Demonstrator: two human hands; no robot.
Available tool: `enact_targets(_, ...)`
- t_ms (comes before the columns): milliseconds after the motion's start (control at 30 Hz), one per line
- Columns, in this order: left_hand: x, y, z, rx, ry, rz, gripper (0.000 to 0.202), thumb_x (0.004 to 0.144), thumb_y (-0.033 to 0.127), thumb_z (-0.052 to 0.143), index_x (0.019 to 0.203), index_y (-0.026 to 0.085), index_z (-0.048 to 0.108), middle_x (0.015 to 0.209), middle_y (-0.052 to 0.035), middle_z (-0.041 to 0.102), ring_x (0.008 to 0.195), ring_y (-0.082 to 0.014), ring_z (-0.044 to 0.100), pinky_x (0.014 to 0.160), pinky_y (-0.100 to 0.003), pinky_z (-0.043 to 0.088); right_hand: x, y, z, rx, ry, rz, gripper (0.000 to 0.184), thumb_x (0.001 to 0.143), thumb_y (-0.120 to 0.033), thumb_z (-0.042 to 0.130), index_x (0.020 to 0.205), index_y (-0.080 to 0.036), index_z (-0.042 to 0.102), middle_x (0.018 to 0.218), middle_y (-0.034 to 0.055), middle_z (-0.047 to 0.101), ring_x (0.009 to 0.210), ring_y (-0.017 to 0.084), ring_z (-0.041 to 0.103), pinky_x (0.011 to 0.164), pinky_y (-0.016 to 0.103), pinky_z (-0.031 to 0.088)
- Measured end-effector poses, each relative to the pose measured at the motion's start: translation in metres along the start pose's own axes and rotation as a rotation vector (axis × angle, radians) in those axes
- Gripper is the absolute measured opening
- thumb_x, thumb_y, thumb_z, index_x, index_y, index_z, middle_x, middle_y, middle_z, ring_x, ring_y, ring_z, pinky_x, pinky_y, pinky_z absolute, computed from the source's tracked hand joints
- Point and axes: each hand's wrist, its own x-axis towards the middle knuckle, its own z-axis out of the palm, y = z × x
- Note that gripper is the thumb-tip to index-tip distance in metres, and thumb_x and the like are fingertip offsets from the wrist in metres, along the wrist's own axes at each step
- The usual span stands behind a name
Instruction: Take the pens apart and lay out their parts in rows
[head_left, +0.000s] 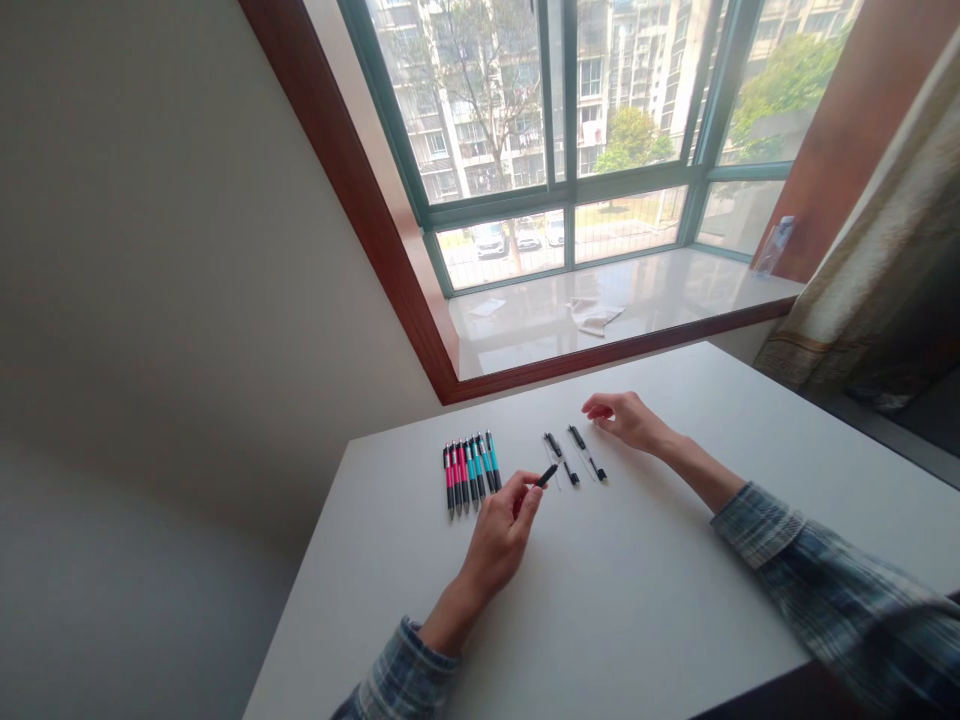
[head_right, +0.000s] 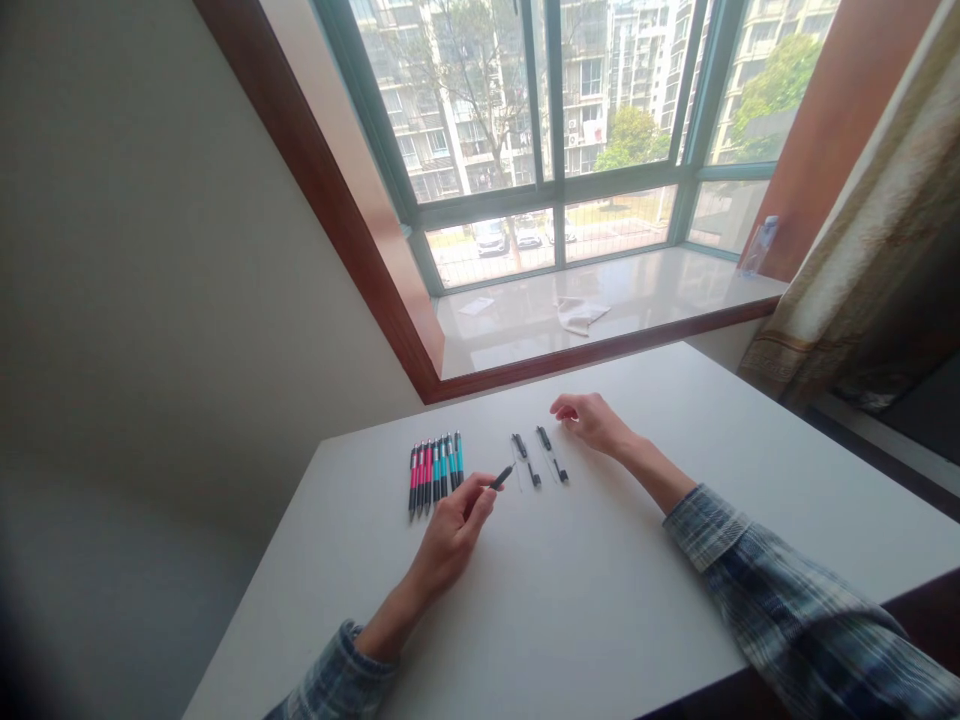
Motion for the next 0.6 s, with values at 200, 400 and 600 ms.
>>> enact_targets(200, -0.004, -0.001, 0.003, -0.033, 0.047, 0.052, 0.036, 0.102, 0.048, 0.046, 0.11, 0.019, 0.065, 0.067, 0.0052, 0.039, 0.058, -0.0117, 0.032, 0.056, -0.025, 0.023, -0.002, 0.0, 0.008, -0.006, 0.003, 0.001, 0.027, 0.085, -0.009, 0.06, 0.105, -0.022, 0.073, 0.09, 0.0035, 0.077, 0.081, 0.018, 0.072, 0.08, 0.032, 0.057)
enact_targets(400, -0.004, 0.001, 0.001, -0.01, 0.116, 0.053, 0.034, 0.1, 0.048, 0.051, 0.106, 0.018, 0.067, 0.065, 0.0059, 0.035, 0.059, -0.0117, 0.029, 0.056, -0.025, 0.023, -0.003, -0.016, -0.001, -0.044, 0.072, -0.019, 0.021, 0.086, -0.014, 0.061, 0.102, -0.022, 0.073, 0.102, 0.0059, 0.076, 0.079, 0.019, 0.069, 0.078, 0.035, 0.055)
enact_targets(600, 0.002, 0.008, -0.009, 0.024, 0.215, 0.026, 0.037, 0.101, 0.048, 0.048, 0.102, 0.017, 0.067, 0.067, 0.0037, 0.048, 0.058, -0.0121, 0.035, 0.056, -0.024, 0.027, -0.015, -0.074, -0.001, 0.209, -0.072, -0.031, 0.017, 0.089, -0.037, 0.067, 0.092, -0.02, 0.067, 0.075, 0.0003, 0.065, 0.066, 0.014, 0.056, 0.062, 0.027, 0.047)
